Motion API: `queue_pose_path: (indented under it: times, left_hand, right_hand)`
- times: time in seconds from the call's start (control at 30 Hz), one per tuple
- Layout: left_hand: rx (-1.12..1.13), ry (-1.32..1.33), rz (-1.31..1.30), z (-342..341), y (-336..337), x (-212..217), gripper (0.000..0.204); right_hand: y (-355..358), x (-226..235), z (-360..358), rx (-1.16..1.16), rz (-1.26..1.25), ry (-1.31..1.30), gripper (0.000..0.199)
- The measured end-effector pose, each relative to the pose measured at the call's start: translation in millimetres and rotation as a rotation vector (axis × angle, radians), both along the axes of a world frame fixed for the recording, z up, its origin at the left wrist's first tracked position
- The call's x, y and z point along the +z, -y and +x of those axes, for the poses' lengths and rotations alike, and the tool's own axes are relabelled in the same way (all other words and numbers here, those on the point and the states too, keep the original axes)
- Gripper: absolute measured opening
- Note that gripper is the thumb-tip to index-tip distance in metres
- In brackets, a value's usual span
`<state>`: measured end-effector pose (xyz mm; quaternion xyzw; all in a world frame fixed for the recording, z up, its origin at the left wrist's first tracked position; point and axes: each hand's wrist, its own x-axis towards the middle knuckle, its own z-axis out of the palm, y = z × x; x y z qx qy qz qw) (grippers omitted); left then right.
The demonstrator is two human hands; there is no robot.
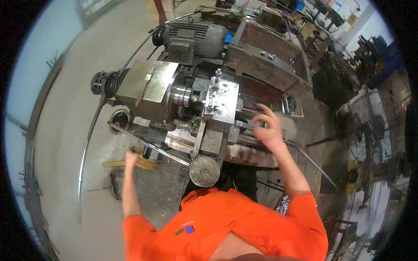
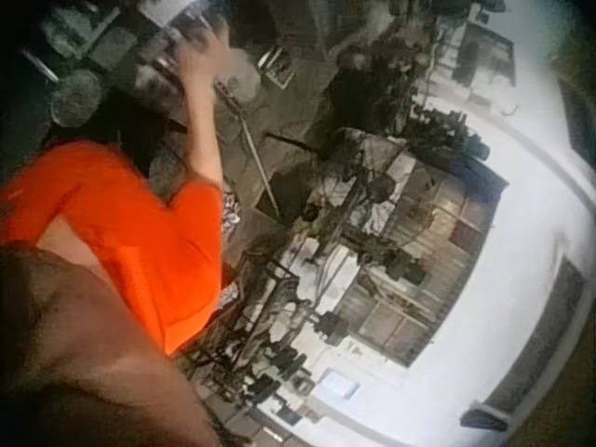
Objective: The person operates a metal cutting machine in a workshop. They repeatedly feed long metal rods into the machine, activate the cutting mechanism, and collect the cut pieces into a nearby bin.
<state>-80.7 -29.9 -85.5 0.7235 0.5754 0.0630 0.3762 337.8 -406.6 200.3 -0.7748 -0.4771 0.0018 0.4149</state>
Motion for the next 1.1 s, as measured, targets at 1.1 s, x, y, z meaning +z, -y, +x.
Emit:
queue_pose_path:
  times: [1.1]
  left_hand:
    - [0.476,0.687,0.01,110.2,27.8,106.2,0.026]
  right_hand:
    - [311.6,-152.3,-117.8,-0.958,-0.627,-0.26,0.037]
